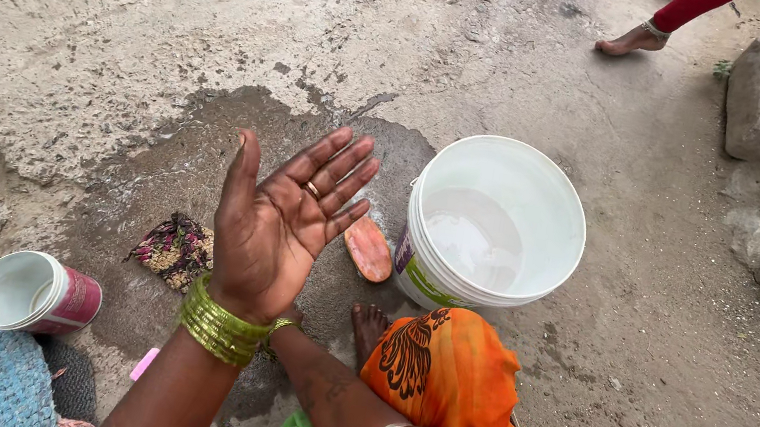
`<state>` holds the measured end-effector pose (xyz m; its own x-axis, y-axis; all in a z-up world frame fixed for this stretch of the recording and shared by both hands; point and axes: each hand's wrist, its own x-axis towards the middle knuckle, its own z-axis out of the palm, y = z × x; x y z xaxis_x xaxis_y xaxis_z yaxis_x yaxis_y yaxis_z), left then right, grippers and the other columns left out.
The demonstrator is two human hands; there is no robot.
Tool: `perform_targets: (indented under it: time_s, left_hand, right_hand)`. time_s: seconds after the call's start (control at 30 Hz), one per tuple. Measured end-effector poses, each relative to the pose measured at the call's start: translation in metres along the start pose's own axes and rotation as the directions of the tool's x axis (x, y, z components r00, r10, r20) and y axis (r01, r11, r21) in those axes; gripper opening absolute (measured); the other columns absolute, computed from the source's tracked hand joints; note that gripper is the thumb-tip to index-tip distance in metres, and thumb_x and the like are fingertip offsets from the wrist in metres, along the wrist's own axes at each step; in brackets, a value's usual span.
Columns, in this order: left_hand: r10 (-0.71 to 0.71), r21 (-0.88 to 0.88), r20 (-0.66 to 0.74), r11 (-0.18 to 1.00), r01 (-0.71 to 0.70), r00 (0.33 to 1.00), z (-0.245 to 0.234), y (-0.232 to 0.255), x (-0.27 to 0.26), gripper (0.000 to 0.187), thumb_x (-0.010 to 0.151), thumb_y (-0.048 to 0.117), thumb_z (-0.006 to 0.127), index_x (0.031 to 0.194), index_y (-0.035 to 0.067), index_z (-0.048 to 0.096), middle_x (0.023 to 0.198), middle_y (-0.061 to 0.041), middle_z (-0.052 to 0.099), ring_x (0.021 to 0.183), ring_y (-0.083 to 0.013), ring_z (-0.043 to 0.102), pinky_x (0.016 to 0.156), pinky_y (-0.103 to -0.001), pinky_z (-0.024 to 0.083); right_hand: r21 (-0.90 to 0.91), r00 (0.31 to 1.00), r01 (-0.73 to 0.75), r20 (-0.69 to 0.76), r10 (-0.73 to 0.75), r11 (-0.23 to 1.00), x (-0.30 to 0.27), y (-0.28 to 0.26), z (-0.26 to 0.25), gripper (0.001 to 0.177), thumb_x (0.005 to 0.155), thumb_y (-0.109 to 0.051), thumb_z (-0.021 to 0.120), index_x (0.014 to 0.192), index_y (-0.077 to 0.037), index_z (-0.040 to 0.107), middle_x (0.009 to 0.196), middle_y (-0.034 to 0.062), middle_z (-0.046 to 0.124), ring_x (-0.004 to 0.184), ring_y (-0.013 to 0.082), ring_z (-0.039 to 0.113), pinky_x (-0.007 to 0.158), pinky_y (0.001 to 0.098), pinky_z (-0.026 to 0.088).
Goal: The person washes a circular woven mat by hand on a paved surface. They apply water from a bucket using a cup, scrub the mat with a brush and soap, and wring the mat out.
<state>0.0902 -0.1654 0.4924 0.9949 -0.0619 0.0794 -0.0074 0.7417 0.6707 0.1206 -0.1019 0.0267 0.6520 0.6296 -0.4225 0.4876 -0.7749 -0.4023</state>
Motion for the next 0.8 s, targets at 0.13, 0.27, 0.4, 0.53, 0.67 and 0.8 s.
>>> perform_targets:
  time_s: [0.13,0.27,0.4,0.53,0.67,0.8]
  left_hand:
    - [0.083,0.038,0.014,0.996,-0.084,0.996,-0.016,-0.017,-0.043,0.091,0.099,0.068,0.033,0.152,-0.005,0.039,0.157,-0.025,0.047,0.149,-0.0350,0.044,0.123,-0.051,0.034]
    - [0.214,-0.212,-0.496,0.910,-0.356,0.841,-0.108,-0.055,-0.091,0.081,0.101,0.061,0.036,0.152,-0.001,0.039,0.158,-0.019,0.044,0.148,-0.0272,0.041,0.122,-0.048,0.031]
    - [0.135,-0.264,-0.634,0.887,-0.378,0.761,-0.195,-0.094,-0.114,0.082,0.093,0.061,0.045,0.148,0.000,0.044,0.156,-0.015,0.049,0.144,-0.0259,0.046,0.118,-0.046,0.034]
    - [0.139,-0.204,-0.685,0.906,-0.372,0.715,-0.254,-0.116,-0.116,0.083,0.092,0.063,0.047,0.148,0.003,0.045,0.158,-0.014,0.046,0.145,-0.0247,0.044,0.118,-0.045,0.033]
    - [0.128,-0.188,-0.791,0.879,-0.438,0.598,-0.311,-0.128,-0.114,0.083,0.092,0.065,0.045,0.150,0.005,0.043,0.157,-0.013,0.046,0.143,-0.0250,0.044,0.116,-0.047,0.033]
    - [0.129,-0.115,-0.855,0.898,-0.426,0.502,-0.347,-0.146,-0.108,0.082,0.093,0.067,0.040,0.151,0.008,0.042,0.153,-0.012,0.049,0.142,-0.0261,0.045,0.114,-0.048,0.033]
  right_hand:
    - [0.012,0.997,-0.077,-0.012,0.078,0.997,0.002,0.010,-0.006,0.109,0.077,-0.036,0.084,0.159,-0.008,0.018,0.145,0.0252,0.048,0.131,0.0418,0.050,0.105,0.0530,0.042]
    - [-0.005,0.990,-0.141,0.022,0.142,0.990,-0.011,0.017,0.012,0.114,0.075,-0.033,0.086,0.160,-0.005,0.015,0.143,0.0254,0.050,0.129,0.0409,0.053,0.104,0.0531,0.043]
    - [-0.059,0.979,-0.196,0.049,0.199,0.979,-0.019,0.022,0.025,0.119,0.074,-0.029,0.088,0.161,-0.001,0.013,0.141,0.0256,0.052,0.126,0.0400,0.056,0.103,0.0532,0.044]
    - [-0.158,0.981,-0.189,0.010,0.193,0.969,-0.022,0.020,0.028,0.121,0.074,-0.038,0.085,0.161,-0.006,0.006,0.146,0.0245,0.041,0.133,0.0432,0.046,0.107,0.0585,0.038]
    - [-0.352,0.981,-0.113,0.110,0.161,0.929,-0.040,0.004,0.016,0.147,0.068,-0.059,0.089,0.160,-0.014,-0.017,0.165,0.0278,0.009,0.148,0.0523,0.021,0.114,0.0696,0.024]
    - [-0.385,0.976,-0.105,0.139,0.170,0.917,-0.052,-0.003,0.001,0.161,0.057,-0.069,0.091,0.160,-0.019,-0.023,0.167,0.0303,0.003,0.150,0.0509,0.019,0.115,0.0697,0.026]
